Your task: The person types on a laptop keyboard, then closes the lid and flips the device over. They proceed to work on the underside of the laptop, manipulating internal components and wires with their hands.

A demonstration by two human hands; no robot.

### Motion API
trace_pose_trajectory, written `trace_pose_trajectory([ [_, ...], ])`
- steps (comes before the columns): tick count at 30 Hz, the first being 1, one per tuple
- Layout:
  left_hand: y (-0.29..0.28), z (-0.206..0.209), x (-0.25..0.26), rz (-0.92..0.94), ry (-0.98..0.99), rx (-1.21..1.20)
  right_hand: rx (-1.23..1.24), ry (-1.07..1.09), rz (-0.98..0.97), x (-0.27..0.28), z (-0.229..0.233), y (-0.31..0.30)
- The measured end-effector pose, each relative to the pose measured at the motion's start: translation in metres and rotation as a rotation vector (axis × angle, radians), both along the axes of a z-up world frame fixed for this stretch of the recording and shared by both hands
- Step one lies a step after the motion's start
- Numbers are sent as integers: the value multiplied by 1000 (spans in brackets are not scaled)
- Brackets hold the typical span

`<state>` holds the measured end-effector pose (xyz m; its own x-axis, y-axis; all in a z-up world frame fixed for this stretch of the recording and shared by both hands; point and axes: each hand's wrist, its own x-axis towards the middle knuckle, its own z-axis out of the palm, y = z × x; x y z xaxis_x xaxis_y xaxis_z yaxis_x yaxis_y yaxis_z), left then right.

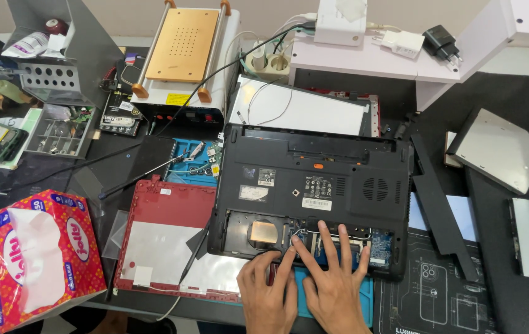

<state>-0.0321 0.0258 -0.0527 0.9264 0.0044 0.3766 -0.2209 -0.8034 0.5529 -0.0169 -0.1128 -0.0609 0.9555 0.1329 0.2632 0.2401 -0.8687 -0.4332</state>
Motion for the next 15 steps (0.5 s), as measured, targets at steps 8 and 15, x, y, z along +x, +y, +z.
trace_pose_trajectory([
  [8,0,1,0,8,-3,-3,3,0,9,0,1,0],
  [15,-1,1,0,6,-14,-11,-5,3,4,0,1,0],
])
